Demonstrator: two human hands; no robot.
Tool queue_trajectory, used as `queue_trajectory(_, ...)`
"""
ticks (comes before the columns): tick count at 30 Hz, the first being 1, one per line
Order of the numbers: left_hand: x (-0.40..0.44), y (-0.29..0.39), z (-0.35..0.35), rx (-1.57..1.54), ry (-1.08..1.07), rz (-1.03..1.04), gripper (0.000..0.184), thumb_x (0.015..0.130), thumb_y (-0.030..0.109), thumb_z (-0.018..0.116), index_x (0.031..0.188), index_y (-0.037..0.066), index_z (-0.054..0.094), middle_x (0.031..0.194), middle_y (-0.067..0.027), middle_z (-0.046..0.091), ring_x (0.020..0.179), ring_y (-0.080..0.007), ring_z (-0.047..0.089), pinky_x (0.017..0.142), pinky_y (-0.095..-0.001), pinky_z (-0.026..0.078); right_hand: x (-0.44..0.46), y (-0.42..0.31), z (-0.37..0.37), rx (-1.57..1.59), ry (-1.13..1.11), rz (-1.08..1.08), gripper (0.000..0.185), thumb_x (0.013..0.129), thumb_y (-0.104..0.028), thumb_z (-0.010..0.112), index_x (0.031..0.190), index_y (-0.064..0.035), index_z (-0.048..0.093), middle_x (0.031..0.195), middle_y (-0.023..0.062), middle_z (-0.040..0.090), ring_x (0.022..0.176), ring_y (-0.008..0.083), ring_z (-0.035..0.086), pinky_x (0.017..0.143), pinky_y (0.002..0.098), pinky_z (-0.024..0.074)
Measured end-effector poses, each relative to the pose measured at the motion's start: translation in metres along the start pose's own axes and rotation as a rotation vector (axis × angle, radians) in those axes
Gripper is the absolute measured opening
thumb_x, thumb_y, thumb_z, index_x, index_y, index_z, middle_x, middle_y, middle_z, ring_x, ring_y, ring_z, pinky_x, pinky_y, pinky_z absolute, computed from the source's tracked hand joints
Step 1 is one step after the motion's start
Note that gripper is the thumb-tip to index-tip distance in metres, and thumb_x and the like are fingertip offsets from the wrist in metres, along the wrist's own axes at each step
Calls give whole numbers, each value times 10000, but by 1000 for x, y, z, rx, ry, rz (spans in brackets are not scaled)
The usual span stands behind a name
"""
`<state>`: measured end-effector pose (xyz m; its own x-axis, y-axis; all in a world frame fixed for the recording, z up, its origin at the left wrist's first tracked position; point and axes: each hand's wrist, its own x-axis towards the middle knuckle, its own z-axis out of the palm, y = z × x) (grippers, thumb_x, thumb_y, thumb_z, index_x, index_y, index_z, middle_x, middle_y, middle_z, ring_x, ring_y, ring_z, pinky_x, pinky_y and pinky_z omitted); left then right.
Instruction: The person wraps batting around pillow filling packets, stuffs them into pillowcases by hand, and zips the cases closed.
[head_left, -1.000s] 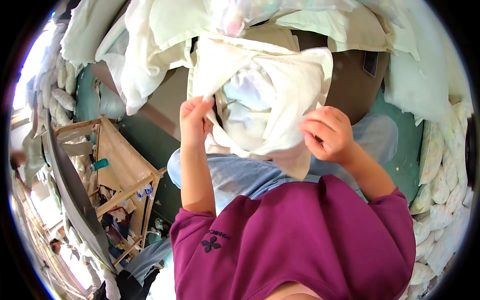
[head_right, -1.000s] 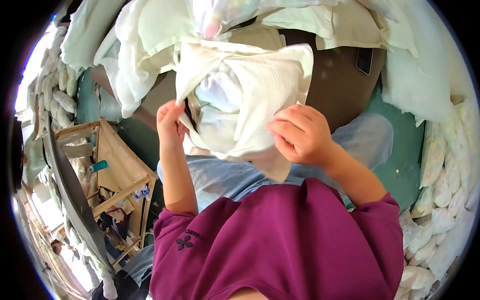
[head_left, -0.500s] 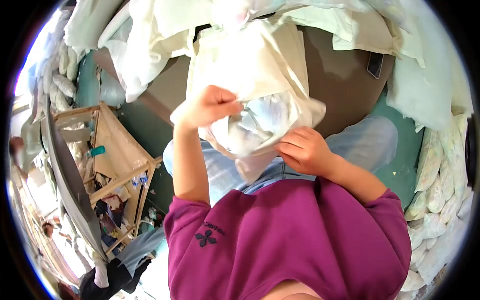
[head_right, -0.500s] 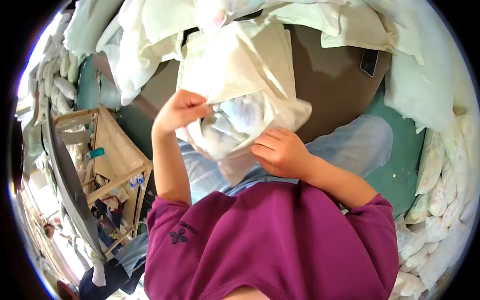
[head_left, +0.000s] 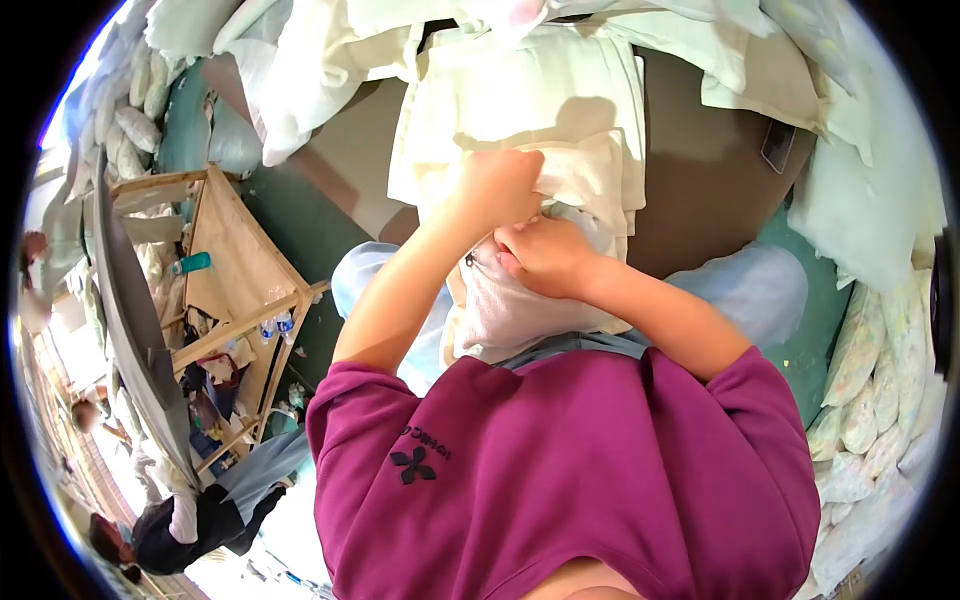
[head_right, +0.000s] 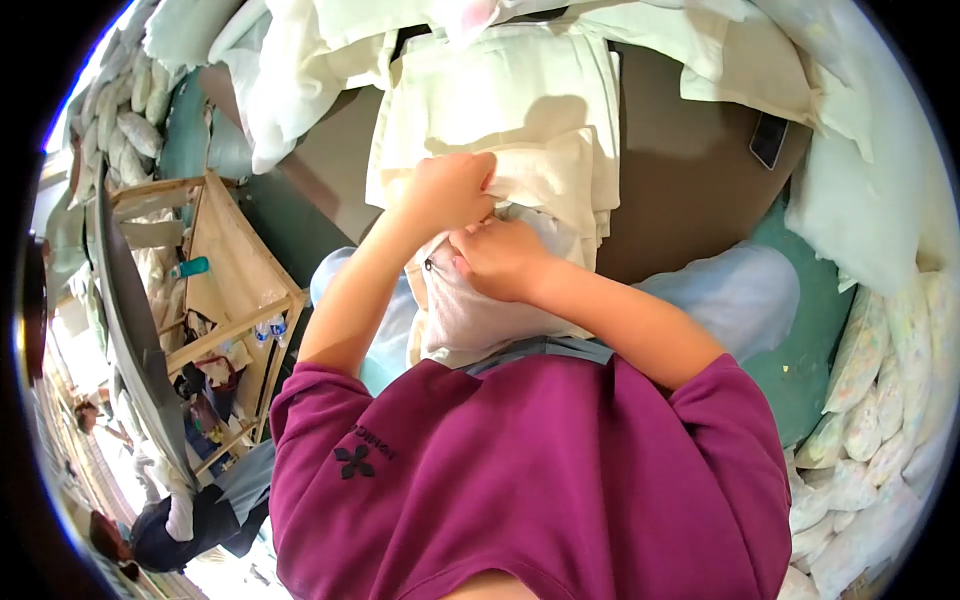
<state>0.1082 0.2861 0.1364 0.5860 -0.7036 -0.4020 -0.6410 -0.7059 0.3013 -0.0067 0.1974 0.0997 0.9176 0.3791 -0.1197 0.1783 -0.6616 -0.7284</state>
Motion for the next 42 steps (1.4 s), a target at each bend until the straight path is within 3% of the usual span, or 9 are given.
queue_trajectory(8,-46,-34,6,57,98,-244,239,765,287,637,754,70,538,692,-103,614,682,-313,614,605,-404,472,-4,-49,-11,4,163,-183,181,823,-239,588,895,-73,602,832,104,572,832,293,580,698,420,480)
queue_trajectory(13,-34,-60,24,-117,177,217,274,872,251,597,697,46,549,612,-133,534,567,-295,533,546,-391,416,22,-10,21,28,-65,48,336,879,-341,510,864,-39,658,859,120,655,819,279,635,723,403,508)
queue_trajectory(15,-34,-67,23,-369,5,202,295,870,229,615,676,25,526,580,-135,479,530,-259,453,529,-373,387,35,0,10,195,-412,287,465,898,-471,494,881,-39,666,848,116,679,784,276,644,770,414,501)
queue_trajectory(19,-50,-46,35,-789,-382,176,355,885,198,630,629,-10,500,526,-91,428,505,-146,371,501,-343,341,26,16,33,382,-284,100,509,823,-581,589,1003,-113,673,1065,119,654,1031,272,583,929,371,443)
queue_trajectory(26,-48,-51,69,-876,-440,122,322,892,227,628,646,22,590,560,7,528,508,-83,448,464,-274,361,-24,-5,21,119,-441,162,623,760,-465,698,1230,-81,557,1273,147,531,1217,323,460,1039,412,363)
queue_trajectory(27,-47,-53,59,-1008,-468,-19,287,889,214,615,667,32,612,557,20,517,477,-78,461,429,-258,363,-41,-14,19,32,-157,3,589,736,-381,724,1205,-65,558,1261,150,518,1219,322,451,1039,424,358)
queue_trajectory(33,-37,-70,50,-858,-214,-101,279,846,149,654,632,6,548,511,36,429,460,-60,390,424,-256,306,-99,-11,-28,-45,381,0,415,721,-161,732,1106,-72,607,1127,111,590,1045,300,560,904,395,446)
queue_trajectory(40,-75,-13,56,-452,656,-48,217,749,160,731,730,47,547,633,-67,549,529,-225,521,487,-345,408,-115,28,-31,-157,406,-51,411,700,-183,738,1076,-78,611,1082,83,599,1041,273,566,923,391,442)
queue_trajectory(42,-97,1,59,-296,562,50,219,741,193,747,787,77,567,726,-76,564,666,-268,577,577,-365,459,-111,35,-29,-142,346,-90,418,687,-205,749,1062,-77,614,1078,87,598,1043,271,560,926,391,438)
